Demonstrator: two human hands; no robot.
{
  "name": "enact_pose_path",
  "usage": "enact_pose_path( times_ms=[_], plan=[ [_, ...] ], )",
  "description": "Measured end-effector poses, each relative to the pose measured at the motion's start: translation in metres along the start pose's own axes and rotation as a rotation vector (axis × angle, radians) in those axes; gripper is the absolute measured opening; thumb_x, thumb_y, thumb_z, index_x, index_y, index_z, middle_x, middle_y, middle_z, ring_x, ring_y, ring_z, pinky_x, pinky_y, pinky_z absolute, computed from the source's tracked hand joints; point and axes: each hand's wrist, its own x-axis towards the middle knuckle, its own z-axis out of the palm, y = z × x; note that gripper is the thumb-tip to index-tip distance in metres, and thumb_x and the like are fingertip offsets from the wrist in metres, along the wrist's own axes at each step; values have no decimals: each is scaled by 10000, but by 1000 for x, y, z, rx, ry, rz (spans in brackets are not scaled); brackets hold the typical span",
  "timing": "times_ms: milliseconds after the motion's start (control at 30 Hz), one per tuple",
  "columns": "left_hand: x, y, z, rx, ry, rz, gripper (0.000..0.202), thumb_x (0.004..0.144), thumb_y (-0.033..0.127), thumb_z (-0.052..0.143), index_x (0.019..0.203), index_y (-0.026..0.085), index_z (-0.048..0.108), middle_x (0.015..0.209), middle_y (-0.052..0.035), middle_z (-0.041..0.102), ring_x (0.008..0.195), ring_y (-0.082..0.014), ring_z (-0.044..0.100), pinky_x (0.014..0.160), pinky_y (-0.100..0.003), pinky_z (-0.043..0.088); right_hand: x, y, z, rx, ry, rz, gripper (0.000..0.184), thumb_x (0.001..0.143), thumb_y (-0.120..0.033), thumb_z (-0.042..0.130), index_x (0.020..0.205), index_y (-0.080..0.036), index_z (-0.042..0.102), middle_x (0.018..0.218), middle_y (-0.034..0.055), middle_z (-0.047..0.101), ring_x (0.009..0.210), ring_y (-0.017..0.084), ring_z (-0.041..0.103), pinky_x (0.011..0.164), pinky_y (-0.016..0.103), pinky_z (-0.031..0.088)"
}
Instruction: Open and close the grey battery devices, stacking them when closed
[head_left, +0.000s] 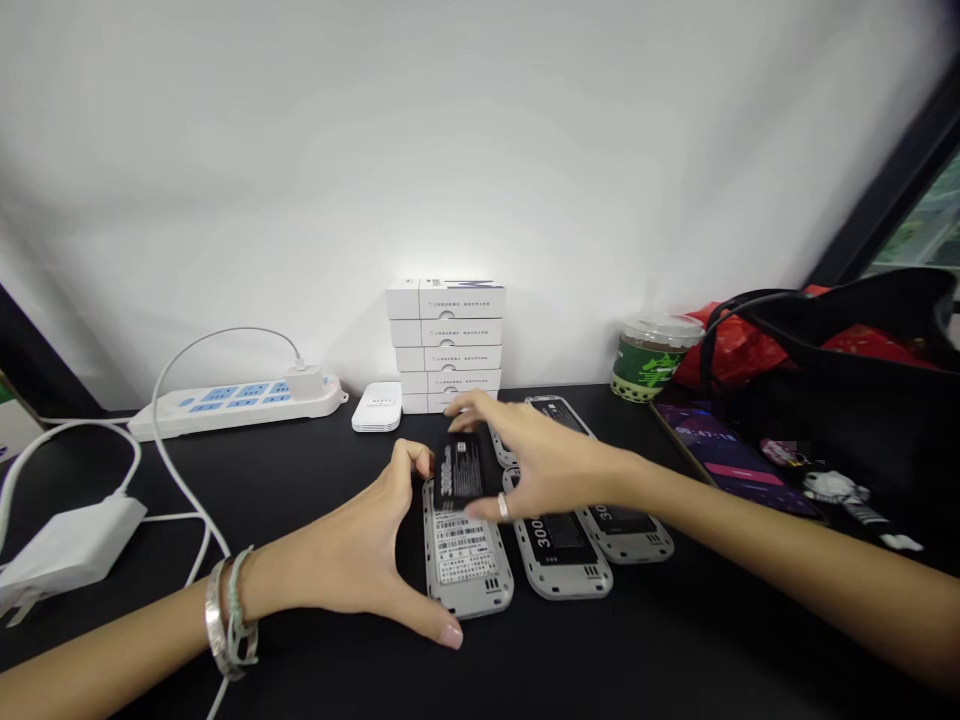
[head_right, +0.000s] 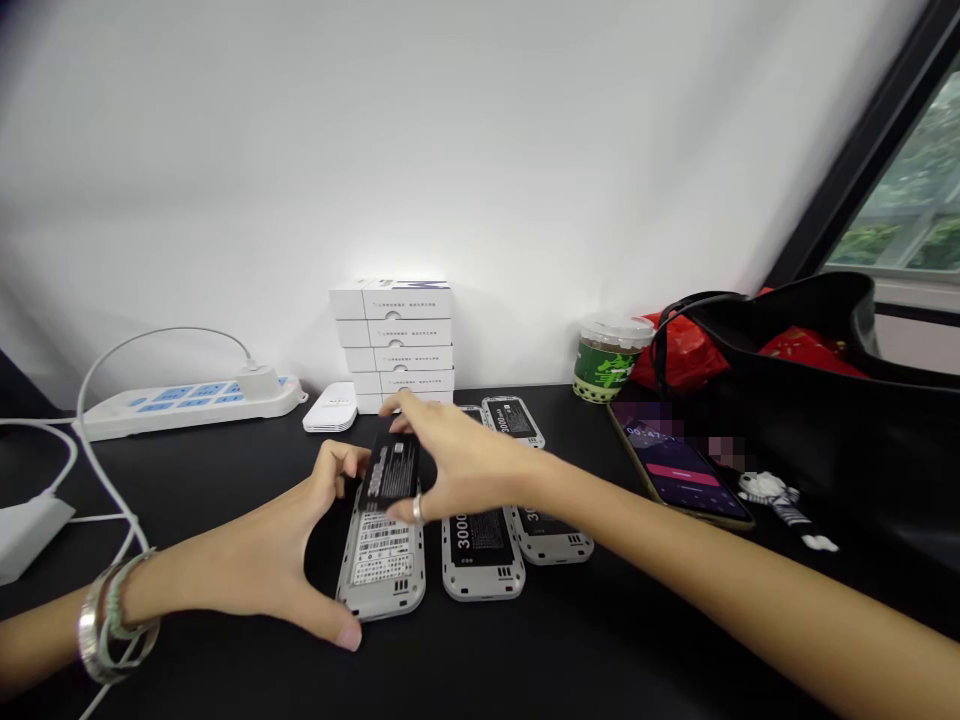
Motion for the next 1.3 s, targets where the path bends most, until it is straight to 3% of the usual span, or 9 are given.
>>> enact_pose_path(
  times_ms=[133,267,367,500,600,700,833,933,1300],
  plan=[
    [0,-5,3,-3,88,36,964,512,544,907,1166,280,249,1271,-98,356,1185,-336,466,990,-562,480,-20,-14,10,101,-137,45,793,778,-449,753,1437,-237,365,1379,140,526,1273,342,470,1013,534,412],
    [1,-8,4,-4,143,69,1001,484,529,918,1188,282,251,1281,-101,320,1201,-348,450,1004,-577,470,-35,-27,17,99,-189,-3,797,839,-455,702,1497,-216,319,1442,158,487,1310,348,432,1086,564,310],
    [2,-8,2,2,122,80,992,494,542,916,1178,287,244,1292,-99,309,1210,-343,442,1007,-566,467,-39,-33,19,88,-170,6,837,812,-367,742,1501,-198,298,1419,161,509,1275,328,459,1095,546,295],
    [2,-6,1,-8,83,50,963,538,531,907,1186,284,238,1277,-93,333,1188,-318,462,986,-530,484,-31,-31,18,281,-130,66,802,673,-251,833,1358,-238,416,1356,86,536,1223,275,508,1059,462,379],
    [1,-6,1,-18,78,61,930,550,511,904,1179,274,262,1247,-84,371,1173,-315,479,986,-529,481,-21,-25,21,400,-48,86,845,669,-176,814,1380,-256,364,1366,80,493,1284,243,473,1082,424,382],
    [1,-6,2,-15,92,66,913,543,503,904,1166,270,279,1219,-75,389,1150,-314,491,980,-530,484,-15,-20,28,410,28,134,845,690,-225,820,1393,-264,353,1390,93,461,1335,262,419,1116,481,344],
    [2,-8,2,-15,90,51,946,535,517,908,1176,283,253,1258,-83,355,1186,-322,470,967,-508,501,-16,-17,35,438,6,95,746,695,-333,843,1328,-276,452,1364,70,525,1309,274,459,1112,501,345],
    [2,-8,2,-10,71,55,947,556,525,903,1176,289,229,1272,-86,343,1202,-314,461,986,-509,493,-20,-18,34,346,17,63,723,716,-319,825,1338,-269,459,1361,77,551,1284,283,487,1093,505,347],
    [0,-1,1,-27,79,54,895,565,483,887,1159,282,247,1251,-79,385,1191,-330,482,1005,-516,476,-17,-23,23,160,79,105,924,668,-272,844,1449,-307,352,1304,74,611,1219,312,524,1011,492,377]
  ],
)
